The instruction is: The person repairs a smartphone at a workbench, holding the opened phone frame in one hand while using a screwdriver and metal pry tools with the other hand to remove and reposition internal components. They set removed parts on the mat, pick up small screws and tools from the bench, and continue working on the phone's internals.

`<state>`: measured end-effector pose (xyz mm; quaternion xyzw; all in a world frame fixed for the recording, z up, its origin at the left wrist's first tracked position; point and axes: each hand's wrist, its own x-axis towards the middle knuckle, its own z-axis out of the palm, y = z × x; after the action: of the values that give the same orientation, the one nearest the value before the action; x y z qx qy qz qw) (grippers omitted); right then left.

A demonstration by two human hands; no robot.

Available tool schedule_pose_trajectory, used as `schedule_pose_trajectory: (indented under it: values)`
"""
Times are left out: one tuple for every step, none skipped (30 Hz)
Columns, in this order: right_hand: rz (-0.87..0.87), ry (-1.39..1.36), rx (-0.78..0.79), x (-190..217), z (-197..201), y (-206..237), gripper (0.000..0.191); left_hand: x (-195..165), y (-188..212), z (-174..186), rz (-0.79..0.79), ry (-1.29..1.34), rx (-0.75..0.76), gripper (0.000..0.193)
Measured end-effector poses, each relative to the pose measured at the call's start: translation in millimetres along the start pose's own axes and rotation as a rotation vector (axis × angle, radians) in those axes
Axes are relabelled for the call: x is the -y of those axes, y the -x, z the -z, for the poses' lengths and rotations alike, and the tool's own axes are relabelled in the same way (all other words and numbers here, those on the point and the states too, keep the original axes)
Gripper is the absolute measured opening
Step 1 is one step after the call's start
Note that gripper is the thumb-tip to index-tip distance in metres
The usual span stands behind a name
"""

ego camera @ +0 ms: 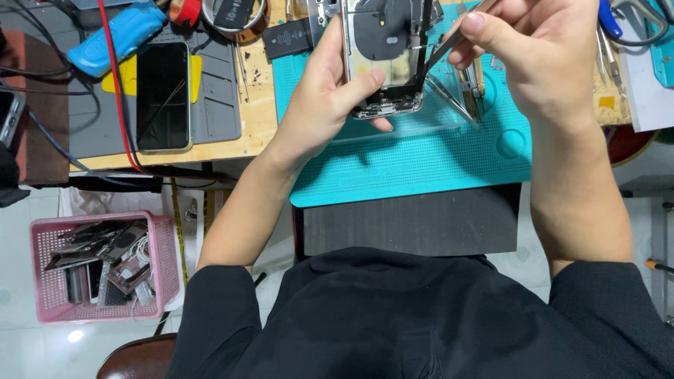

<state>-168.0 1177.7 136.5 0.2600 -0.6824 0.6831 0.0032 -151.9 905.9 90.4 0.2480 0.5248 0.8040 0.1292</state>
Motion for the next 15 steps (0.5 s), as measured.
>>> schedule_pose_trajectory:
  values:
    - [-0.004,0.001,-0.007,-1,0,0,0.008,0,0,0,-0.004,-0.001,0.000,0.059]
    - [-0.017,-0.002,-0.021,-3,-1,1,0.009,0,0,0,-0.009,-0.002,0.001,0.060]
    - [-0.030,-0.005,-0.035,-4,-2,1,0.009,0,0,0,-0.007,0.005,0.000,0.060]
    - [-0.051,-0.011,-0.058,-6,-3,1,0.011,1,0,0,-0.005,0.012,-0.001,0.061]
    - [-0.073,-0.017,-0.080,-7,-4,1,0.013,1,1,0,-0.004,0.020,-0.001,0.062]
    - [-0.079,-0.035,-0.080,-9,-5,2,0.013,2,0,0,-0.004,0.018,-0.001,0.062]
    - [-0.086,-0.053,-0.078,-11,-5,2,0.013,2,0,0,-0.005,0.017,-0.001,0.062]
    - [-0.093,-0.072,-0.077,-12,-6,3,0.013,2,-1,0,-0.005,0.016,-0.002,0.063]
    - [-0.065,-0.061,-0.078,-13,-6,3,0.009,3,-1,0,-0.014,0.023,0.005,0.062]
    - [-0.036,-0.049,-0.081,-14,-5,4,0.007,3,-1,0,-0.023,0.031,0.012,0.061]
    - [0.015,-0.038,-0.107,-14,-4,4,0.006,3,-1,0,-0.032,0.039,0.019,0.060]
    - [0.066,-0.026,-0.134,-14,-3,5,0.008,3,-1,0,-0.024,0.035,0.009,0.059]
    - [0.140,-0.016,-0.183,-13,-2,7,0.009,2,-1,0,-0.016,0.032,-0.001,0.058]
    - [0.195,0.005,-0.198,-13,0,8,0.010,2,-1,0,-0.007,0.029,-0.010,0.058]
    - [0.249,0.026,-0.214,-12,1,10,0.011,2,-1,0,-0.010,0.036,-0.018,0.059]
